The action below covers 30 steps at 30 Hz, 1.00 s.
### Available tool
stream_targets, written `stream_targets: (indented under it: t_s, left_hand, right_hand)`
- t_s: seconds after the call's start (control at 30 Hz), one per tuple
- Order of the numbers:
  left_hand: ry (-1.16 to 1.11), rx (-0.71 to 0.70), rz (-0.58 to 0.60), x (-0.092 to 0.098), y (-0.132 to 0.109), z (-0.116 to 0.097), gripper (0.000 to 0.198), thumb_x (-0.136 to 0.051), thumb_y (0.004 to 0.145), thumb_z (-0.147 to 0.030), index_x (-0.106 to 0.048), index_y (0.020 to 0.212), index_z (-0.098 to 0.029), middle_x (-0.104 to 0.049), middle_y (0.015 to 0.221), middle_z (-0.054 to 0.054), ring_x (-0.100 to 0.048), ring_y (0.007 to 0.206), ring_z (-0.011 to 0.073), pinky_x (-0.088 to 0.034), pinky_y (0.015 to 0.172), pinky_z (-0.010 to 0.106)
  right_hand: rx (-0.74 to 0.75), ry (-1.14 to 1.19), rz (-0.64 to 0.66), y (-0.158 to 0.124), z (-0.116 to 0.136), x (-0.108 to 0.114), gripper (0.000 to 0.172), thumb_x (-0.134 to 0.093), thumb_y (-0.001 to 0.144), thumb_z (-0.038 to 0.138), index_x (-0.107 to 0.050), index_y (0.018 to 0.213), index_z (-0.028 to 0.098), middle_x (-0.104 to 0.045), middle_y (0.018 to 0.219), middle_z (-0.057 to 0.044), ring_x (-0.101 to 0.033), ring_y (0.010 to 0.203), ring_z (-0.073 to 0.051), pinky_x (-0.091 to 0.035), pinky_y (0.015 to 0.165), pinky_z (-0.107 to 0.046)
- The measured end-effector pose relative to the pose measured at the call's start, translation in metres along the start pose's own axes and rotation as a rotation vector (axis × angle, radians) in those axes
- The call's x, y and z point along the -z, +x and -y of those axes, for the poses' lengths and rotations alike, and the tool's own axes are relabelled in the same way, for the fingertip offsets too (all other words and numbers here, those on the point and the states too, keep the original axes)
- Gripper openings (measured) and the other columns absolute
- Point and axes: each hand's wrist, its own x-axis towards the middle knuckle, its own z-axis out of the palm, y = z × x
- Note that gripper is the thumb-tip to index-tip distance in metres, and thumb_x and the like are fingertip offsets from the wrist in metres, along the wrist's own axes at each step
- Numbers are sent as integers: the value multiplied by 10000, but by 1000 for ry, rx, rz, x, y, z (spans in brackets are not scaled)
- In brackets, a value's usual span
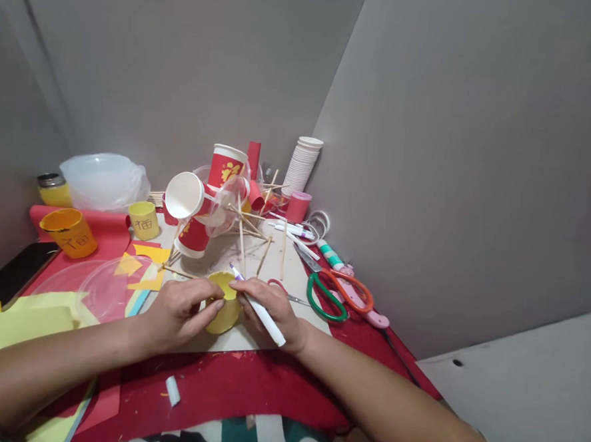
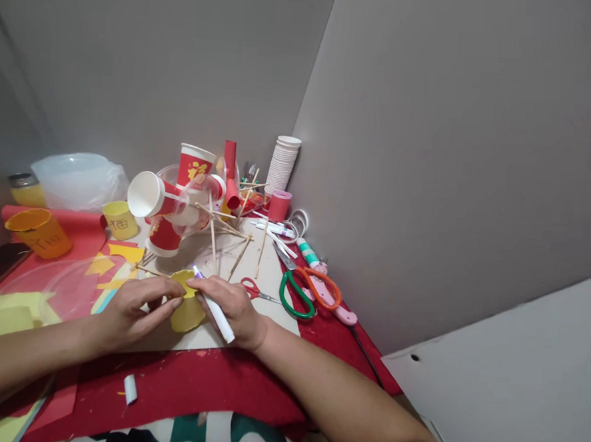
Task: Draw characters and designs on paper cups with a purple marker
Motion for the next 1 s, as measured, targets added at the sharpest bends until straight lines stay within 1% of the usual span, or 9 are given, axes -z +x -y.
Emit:
stream_targets:
  t_s: [0.13, 0.23, 0.33, 0.43, 0.57, 0.67, 0.83, 1.0]
  left_hand:
    - [-9, 24, -9, 0, 2, 1, 108, -596, 983, -90, -669, 923, -143, -722, 764, 18, -604, 607, 75, -470, 588, 159]
    - [-9, 24, -14, -1, 2, 2, 114, -590, 982, -87, -666, 916, -142, -726, 773, 25, -618, 635, 85, -482, 617, 170]
    - [0, 7, -26, -3, 1, 3, 112, -590, 983, -96, -663, 909, -138, -723, 764, 31, -617, 638, 93, -483, 621, 181]
    - [15, -16, -23, -5, 0, 4, 137, -585, 987, -98, -653, 875, -140, -696, 716, 25, -588, 595, 96, -467, 589, 193]
    - [25, -57, -13, -7, -2, 5, 139, -580, 995, -108, -648, 880, -145, -677, 694, 20, -590, 582, 101, -467, 585, 201]
    - [26, -80, -1, -9, -4, 5, 115, -585, 997, -119, -648, 907, -153, -667, 687, 11, -590, 574, 102, -461, 577, 204]
    - [29, -110, 18, -10, -6, 6, 95, -577, 1002, -126, -640, 943, -166, -663, 702, 4, -600, 591, 102, -469, 588, 203]
    - [47, -131, -2, -11, -5, 7, 94, -580, 998, -110, -632, 952, -174, -673, 712, 3, -589, 575, 95, -465, 581, 204]
  right_hand:
    - [-29, -17, -14, 1, 3, 5, 370, -549, 1042, 126, -588, 1394, 233, -793, 1099, -90, -781, 908, -151, -648, 776, -244]
    - [-23, -48, -39, 1, 5, 10, 398, -559, 1035, 95, -583, 1406, 234, -794, 1143, -101, -786, 946, -151, -657, 789, -248]
    - [36, -84, -60, 1, 3, 14, 435, -590, 1025, 116, -567, 1437, 254, -803, 1130, -89, -788, 932, -156, -663, 783, -256]
    - [98, -120, -75, 1, 0, 16, 441, -606, 1022, 152, -563, 1451, 241, -813, 1091, -95, -794, 917, -169, -667, 779, -261]
    - [141, -141, -87, -1, -3, 15, 468, -599, 1020, 146, -550, 1476, 240, -824, 1022, -76, -805, 877, -165, -666, 756, -249]
    - [148, -137, -89, -4, -4, 16, 520, -622, 1004, 128, -533, 1500, 256, -831, 1045, -67, -814, 893, -166, -673, 779, -250]
    - [140, -123, -91, -5, -3, 18, 565, -603, 997, 89, -508, 1528, 255, -822, 1145, -103, -819, 946, -182, -688, 823, -279]
    - [152, -140, -76, -4, -3, 19, 545, -609, 996, 100, -521, 1515, 238, -827, 1102, -105, -812, 878, -171, -681, 781, -262]
